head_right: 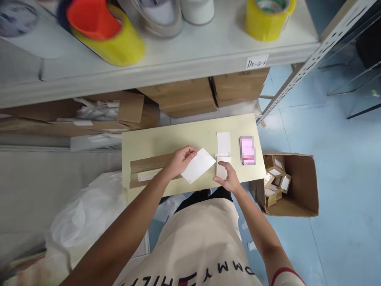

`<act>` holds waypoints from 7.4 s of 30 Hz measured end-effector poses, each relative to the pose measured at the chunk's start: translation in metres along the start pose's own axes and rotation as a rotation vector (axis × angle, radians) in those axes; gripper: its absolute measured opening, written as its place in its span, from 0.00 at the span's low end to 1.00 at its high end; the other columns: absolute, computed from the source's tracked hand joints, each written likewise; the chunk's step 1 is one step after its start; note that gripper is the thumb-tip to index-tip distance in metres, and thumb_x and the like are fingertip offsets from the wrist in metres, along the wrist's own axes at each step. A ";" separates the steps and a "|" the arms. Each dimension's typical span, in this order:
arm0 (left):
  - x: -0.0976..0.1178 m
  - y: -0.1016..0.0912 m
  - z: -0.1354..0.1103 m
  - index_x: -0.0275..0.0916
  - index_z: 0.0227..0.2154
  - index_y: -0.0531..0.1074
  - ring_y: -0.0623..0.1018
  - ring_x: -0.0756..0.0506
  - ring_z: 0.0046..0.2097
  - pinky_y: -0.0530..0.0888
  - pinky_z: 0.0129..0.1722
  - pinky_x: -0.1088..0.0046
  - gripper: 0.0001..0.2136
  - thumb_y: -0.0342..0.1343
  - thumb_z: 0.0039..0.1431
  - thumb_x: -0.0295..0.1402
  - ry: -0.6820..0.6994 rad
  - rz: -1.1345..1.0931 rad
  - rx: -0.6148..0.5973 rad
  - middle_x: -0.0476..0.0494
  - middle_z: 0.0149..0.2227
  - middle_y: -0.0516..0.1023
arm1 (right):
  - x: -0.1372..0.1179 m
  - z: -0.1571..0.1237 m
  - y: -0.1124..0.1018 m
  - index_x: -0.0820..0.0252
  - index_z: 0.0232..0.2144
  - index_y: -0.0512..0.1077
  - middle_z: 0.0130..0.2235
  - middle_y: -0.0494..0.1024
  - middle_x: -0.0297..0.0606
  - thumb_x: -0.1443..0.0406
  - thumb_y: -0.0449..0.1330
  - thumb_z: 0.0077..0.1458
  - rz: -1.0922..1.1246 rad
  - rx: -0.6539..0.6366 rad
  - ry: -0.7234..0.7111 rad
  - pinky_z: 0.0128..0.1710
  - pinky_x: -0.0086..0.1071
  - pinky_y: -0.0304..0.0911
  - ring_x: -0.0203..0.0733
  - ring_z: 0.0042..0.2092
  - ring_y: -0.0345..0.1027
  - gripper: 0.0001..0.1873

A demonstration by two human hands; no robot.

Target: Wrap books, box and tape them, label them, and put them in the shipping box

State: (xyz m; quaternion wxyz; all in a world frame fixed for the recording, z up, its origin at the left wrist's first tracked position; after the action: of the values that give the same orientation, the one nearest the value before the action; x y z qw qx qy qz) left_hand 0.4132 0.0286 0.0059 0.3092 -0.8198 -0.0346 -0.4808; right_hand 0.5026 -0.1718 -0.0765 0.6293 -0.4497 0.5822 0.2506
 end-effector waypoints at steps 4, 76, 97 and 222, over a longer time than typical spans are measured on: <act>-0.004 -0.008 -0.032 0.39 0.29 0.69 0.73 0.48 0.29 0.70 0.30 0.73 0.18 0.53 0.54 0.52 -0.020 -0.262 0.145 0.48 0.28 0.75 | -0.043 0.010 0.031 0.51 0.58 0.57 0.43 0.76 0.40 0.50 0.66 0.48 0.424 0.061 0.122 0.38 0.40 0.72 0.43 0.37 0.75 0.39; -0.079 -0.079 -0.207 0.38 0.27 0.77 0.77 0.47 0.33 0.75 0.38 0.71 0.13 0.62 0.52 0.45 0.282 -0.680 -0.052 0.46 0.29 0.80 | -0.217 -0.085 0.179 0.52 0.38 0.79 0.37 0.84 0.38 0.60 0.62 0.60 -0.350 0.358 -0.443 0.39 0.36 0.73 0.43 0.37 0.79 0.07; -0.073 -0.071 -0.204 0.39 0.35 0.75 0.78 0.45 0.39 0.75 0.42 0.68 0.14 0.57 0.58 0.45 0.327 -0.588 0.059 0.42 0.36 0.80 | -0.211 -0.079 0.171 0.54 0.39 0.79 0.41 0.84 0.40 0.64 0.56 0.61 -0.260 0.372 -0.291 0.43 0.35 0.75 0.45 0.43 0.80 0.10; -0.142 -0.182 -0.236 0.40 0.25 0.62 0.70 0.53 0.19 0.62 0.17 0.79 0.14 0.57 0.42 0.44 -0.306 -0.818 0.742 0.54 0.20 0.71 | -0.167 0.007 0.135 0.56 0.25 0.67 0.16 0.53 0.21 0.51 0.65 0.49 0.418 0.046 0.174 0.26 0.31 0.55 0.30 0.19 0.48 0.17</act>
State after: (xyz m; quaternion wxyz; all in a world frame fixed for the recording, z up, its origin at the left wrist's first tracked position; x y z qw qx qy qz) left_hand 0.0914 0.0820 0.0592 0.3566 -0.6364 -0.5600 -0.3928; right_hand 0.3602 -0.0672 0.0457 0.5213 -0.3248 0.7202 0.3226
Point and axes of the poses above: each hand's wrist, its own z-axis towards the middle knuckle, its own y-axis out of the palm, x = y × z, the point moved 5 cm from there along z, towards the middle knuckle
